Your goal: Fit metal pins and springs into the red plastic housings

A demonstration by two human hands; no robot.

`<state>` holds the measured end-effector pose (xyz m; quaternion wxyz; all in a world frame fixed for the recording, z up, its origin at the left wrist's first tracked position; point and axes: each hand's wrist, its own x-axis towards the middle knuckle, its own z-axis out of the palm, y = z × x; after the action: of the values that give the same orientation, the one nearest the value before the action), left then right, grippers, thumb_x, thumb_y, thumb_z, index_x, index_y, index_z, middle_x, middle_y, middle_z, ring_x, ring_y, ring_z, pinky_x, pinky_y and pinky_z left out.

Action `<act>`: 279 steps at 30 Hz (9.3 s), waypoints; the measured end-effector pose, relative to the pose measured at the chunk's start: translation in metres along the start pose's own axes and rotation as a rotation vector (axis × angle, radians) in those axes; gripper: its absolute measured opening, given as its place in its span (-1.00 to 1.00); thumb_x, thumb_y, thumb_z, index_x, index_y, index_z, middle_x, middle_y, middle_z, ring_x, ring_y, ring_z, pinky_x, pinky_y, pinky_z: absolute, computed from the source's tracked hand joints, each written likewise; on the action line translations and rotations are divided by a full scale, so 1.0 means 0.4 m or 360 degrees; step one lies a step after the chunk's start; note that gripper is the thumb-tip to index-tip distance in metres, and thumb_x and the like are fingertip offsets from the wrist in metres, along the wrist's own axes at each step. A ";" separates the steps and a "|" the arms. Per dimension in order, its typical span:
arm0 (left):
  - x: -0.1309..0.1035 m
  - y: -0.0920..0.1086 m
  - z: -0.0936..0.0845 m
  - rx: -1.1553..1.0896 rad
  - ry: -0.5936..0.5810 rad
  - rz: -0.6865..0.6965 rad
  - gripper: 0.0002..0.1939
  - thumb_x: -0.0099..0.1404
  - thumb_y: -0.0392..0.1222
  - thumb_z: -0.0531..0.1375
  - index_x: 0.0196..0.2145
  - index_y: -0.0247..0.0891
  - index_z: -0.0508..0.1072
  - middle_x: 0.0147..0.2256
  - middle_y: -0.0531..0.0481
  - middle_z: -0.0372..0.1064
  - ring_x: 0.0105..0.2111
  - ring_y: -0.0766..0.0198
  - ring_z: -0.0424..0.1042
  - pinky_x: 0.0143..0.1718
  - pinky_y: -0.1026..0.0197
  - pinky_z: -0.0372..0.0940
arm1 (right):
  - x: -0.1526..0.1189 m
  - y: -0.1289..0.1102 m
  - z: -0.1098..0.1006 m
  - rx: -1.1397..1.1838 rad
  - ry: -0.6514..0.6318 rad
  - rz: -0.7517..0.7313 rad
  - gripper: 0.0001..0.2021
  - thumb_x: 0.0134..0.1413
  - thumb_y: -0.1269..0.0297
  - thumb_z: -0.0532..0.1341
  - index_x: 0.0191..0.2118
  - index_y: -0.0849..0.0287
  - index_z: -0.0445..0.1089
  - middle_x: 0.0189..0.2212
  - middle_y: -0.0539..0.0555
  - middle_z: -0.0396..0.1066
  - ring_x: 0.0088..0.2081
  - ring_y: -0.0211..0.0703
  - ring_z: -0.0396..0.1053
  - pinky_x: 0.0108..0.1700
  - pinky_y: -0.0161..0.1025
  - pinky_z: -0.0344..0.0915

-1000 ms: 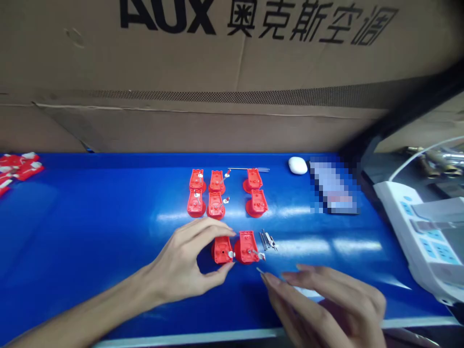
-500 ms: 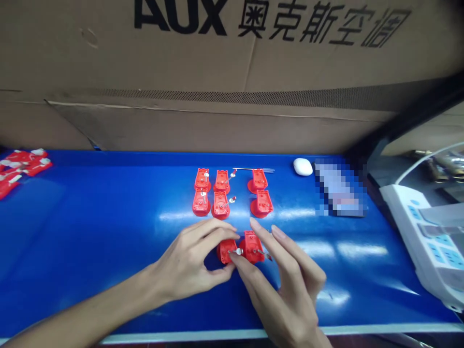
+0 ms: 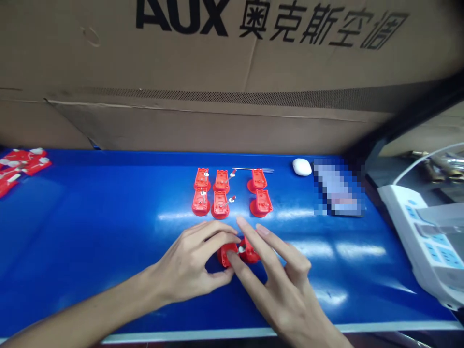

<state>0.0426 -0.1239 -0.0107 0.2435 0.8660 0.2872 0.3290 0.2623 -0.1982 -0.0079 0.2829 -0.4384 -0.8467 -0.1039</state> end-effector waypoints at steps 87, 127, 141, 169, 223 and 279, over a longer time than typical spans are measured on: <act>-0.007 -0.003 -0.004 0.0439 0.0055 -0.0051 -0.50 0.45 -0.13 0.40 0.27 -0.17 0.44 0.12 -0.11 0.64 -0.04 0.11 0.73 -0.23 0.20 0.59 | 0.256 0.329 0.098 0.0363 -0.0400 0.0270 -0.66 0.43 0.13 0.34 0.20 0.12 0.53 0.04 0.20 0.61 0.02 0.15 0.38 0.14 0.14 0.38; -0.022 0.003 0.001 0.0422 0.0100 -0.0083 -0.43 0.49 -0.17 0.41 0.35 -0.25 0.38 0.16 -0.18 0.58 -0.20 0.22 0.67 -0.13 0.20 0.61 | 0.143 0.239 0.030 0.0337 -0.0407 0.0288 -0.62 0.45 0.05 0.30 0.25 0.06 0.49 -0.01 0.23 0.35 -0.02 0.14 0.25 0.06 0.15 0.37; -0.026 -0.004 0.006 0.0362 0.0013 -0.0102 -0.45 0.54 -0.15 0.36 0.37 -0.22 0.34 0.15 -0.14 0.60 -0.19 0.24 0.67 -0.06 0.18 0.60 | 0.136 0.252 0.047 0.0277 -0.0364 0.0313 -0.60 0.47 0.01 0.28 0.28 0.02 0.47 -0.01 0.22 0.35 -0.03 0.14 0.24 0.08 0.19 0.36; -0.031 -0.012 0.011 0.0257 -0.0023 -0.0175 -0.41 0.57 -0.20 0.29 0.44 -0.20 0.21 0.06 -0.10 0.64 -0.33 0.30 0.64 -0.23 0.22 0.61 | 0.126 0.264 0.066 0.0367 -0.0303 0.0326 -0.60 0.46 0.03 0.29 0.28 0.05 0.45 -0.07 0.17 0.34 -0.06 0.09 0.24 0.05 0.11 0.32; -0.014 0.025 -0.006 0.0341 -0.0026 0.0033 -0.32 0.42 -0.09 0.40 0.38 -0.26 0.30 0.21 -0.32 0.54 0.05 0.01 0.69 -0.17 0.11 0.66 | 0.050 0.261 -0.099 0.0565 -0.0442 0.0694 -0.53 0.33 -0.16 0.37 0.24 -0.15 0.44 -0.07 0.13 0.42 -0.01 0.17 0.38 0.07 0.19 0.42; -0.025 0.010 0.002 0.0597 -0.0195 -0.0100 -0.08 0.32 0.20 0.40 0.46 -0.21 0.20 0.29 -0.32 0.50 0.01 -0.09 0.72 -0.16 -0.01 0.66 | 0.172 0.424 0.062 0.0636 -0.0333 0.0448 -0.52 0.43 -0.02 0.31 0.36 -0.13 0.36 0.27 0.12 0.51 0.24 0.26 0.41 0.33 0.32 0.31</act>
<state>0.0382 -0.1337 -0.0130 0.1052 0.9052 0.3549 0.2086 0.3572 -0.0401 -0.0011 0.2865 -0.4955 -0.8059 0.1516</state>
